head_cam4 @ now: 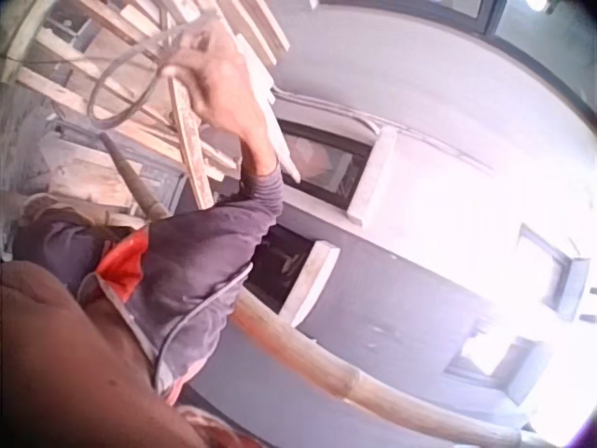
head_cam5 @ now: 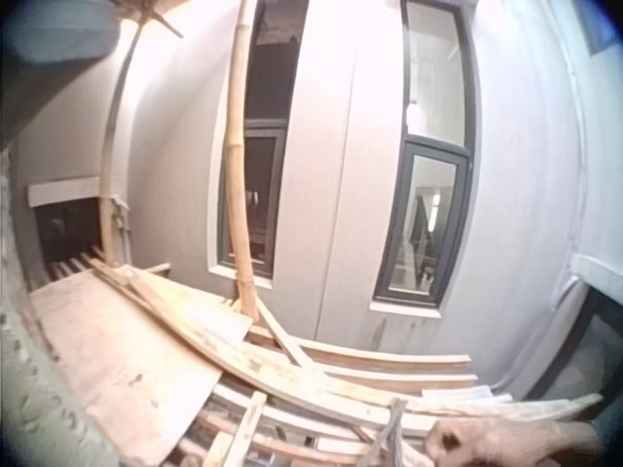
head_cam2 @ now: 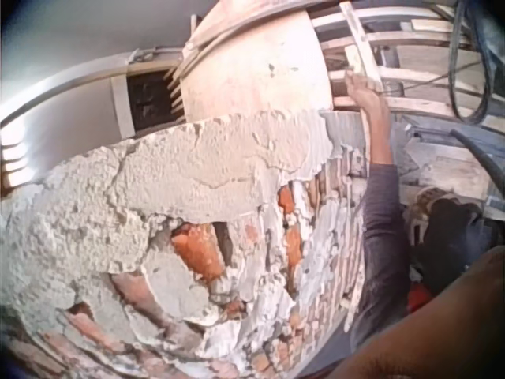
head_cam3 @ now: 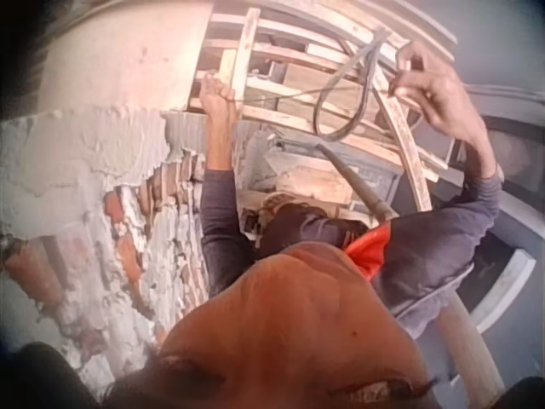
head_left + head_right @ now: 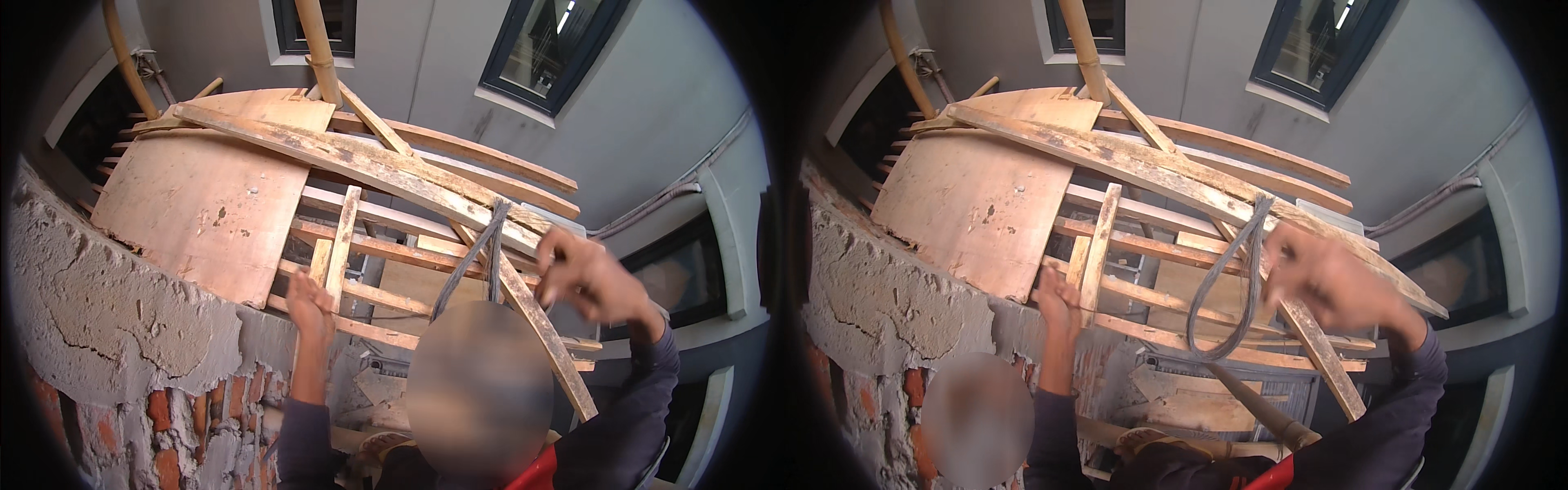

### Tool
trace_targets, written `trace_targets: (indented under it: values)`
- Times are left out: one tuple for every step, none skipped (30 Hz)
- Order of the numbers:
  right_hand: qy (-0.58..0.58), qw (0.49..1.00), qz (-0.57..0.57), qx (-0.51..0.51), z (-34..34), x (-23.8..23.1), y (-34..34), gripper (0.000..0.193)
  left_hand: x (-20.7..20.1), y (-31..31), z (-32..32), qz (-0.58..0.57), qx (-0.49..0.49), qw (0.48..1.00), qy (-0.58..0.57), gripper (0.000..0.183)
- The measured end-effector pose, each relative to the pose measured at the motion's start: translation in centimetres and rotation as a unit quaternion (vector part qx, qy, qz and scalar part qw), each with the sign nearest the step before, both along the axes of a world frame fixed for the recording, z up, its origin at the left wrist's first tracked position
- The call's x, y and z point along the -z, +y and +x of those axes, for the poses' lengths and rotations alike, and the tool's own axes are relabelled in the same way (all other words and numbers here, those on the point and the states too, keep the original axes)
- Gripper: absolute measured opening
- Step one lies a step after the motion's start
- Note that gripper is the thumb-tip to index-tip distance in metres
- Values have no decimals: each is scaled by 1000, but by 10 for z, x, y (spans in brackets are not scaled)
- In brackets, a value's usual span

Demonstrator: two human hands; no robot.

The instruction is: The person secures a wooden support structure to a brick wall using pliers and wire. They then retrieve a bundle of black electrical cables, separate a length, and route it through the wooden framework, securing it in place.

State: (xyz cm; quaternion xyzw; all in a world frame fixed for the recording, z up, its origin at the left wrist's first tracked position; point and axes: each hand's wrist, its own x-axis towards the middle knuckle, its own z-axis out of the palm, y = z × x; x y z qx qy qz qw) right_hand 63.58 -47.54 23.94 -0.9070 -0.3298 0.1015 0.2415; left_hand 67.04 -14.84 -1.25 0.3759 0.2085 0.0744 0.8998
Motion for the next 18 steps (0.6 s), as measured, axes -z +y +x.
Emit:
trace_targets:
  values:
    - [-129,990,21,52,13,1,-6,9,2,-13,-17,-58,39,997,21,18]
    - [-251,960,-4,125,24,1,-10,11,0,-34,-31,-125,86,988,42,18]
    - [-316,929,-69,181,37,6,-17,13,-8,-46,-42,-146,111,983,15,19]
    - [-300,926,-139,184,46,22,-31,14,-21,-55,-52,-165,134,977,-15,20]
    - [-282,917,-212,187,53,43,-48,15,-32,-60,-59,-187,158,969,-44,22]
    - [-261,901,-290,191,56,60,-63,17,-39,-58,-55,-195,108,972,-74,20]
    - [-93,887,-416,177,46,82,-57,19,-48,-48,-42,-195,50,974,-108,18]
    - [3,903,-417,108,28,117,-64,15,-53,-40,-27,-198,-6,970,-141,17]
    - [103,873,-477,-7,6,118,-33,15,-51,-32,-12,-168,-44,978,-116,19]
    - [242,933,-248,-103,-15,119,-22,20,-49,-27,5,-138,-75,983,-91,21]
    - [387,881,-197,-185,-35,114,-7,22,-44,-26,21,-130,-97,984,-72,21]
    - [422,879,-80,-205,-36,92,10,21,-35,-26,35,-112,-121,985,-49,21]
    - [450,862,40,-228,-33,74,23,21,-28,-19,41,-90,-149,984,-27,21]
    - [348,910,132,-181,-25,53,25,17,-24,-13,37,-69,-140,987,-31,21]
    - [237,936,225,-130,-11,39,18,15,-22,-10,29,-45,-131,990,-38,21]
    - [91,979,180,-29,1,28,7,12,-18,-16,21,-34,-115,992,-44,20]
    - [-63,987,123,79,12,18,-6,9,-14,-30,5,-84,-74,993,-35,20]
    - [-229,958,14,173,29,25,-18,6,-12,-44,-18,-127,-34,991,-25,20]
